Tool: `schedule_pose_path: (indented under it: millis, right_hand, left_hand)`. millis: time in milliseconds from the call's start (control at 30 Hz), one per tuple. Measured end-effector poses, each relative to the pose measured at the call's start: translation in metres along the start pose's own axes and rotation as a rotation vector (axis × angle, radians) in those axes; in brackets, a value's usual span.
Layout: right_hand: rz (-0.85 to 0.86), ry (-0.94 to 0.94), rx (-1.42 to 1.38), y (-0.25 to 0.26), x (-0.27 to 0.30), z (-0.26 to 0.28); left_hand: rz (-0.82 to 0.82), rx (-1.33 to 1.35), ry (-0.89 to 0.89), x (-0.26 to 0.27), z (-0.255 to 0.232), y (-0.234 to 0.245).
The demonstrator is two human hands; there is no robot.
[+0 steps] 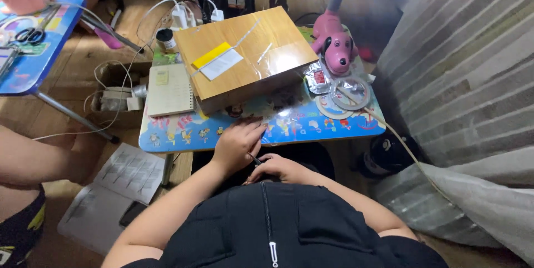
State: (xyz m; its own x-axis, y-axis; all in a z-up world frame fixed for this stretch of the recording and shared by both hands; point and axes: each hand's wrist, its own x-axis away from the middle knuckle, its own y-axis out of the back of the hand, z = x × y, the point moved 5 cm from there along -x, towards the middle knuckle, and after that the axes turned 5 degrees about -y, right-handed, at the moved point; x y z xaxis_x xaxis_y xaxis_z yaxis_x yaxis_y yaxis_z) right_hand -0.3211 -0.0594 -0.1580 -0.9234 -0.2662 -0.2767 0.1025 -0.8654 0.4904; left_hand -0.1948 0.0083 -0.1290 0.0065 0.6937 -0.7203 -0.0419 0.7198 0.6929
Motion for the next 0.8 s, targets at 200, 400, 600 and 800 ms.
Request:
schedule_pose_path:
  millis: [200, 400, 600, 800]
  right_hand:
    - [-0.395, 0.253, -0.198, 0.016, 0.008, 0.033]
    - [-0.465, 0.308, 0.091, 0.061, -0.006, 0.023]
    - [-0.557, 0.257, 0.357, 0.071, -0.021, 0.031]
    - [-0.703, 0.309, 0.467, 0.054, -0.032, 0.034]
  left_hand:
    - [0.335, 0.454, 0.068, -0.014, 0.016, 0.033]
    - [0.505, 0.642, 0.197, -0.002, 0.031, 0.045]
    - [0.490, 0.537, 0.260, -0.013, 0.040, 0.044]
    - [0.135, -0.178, -0.102, -0.012, -0.015, 0.014]
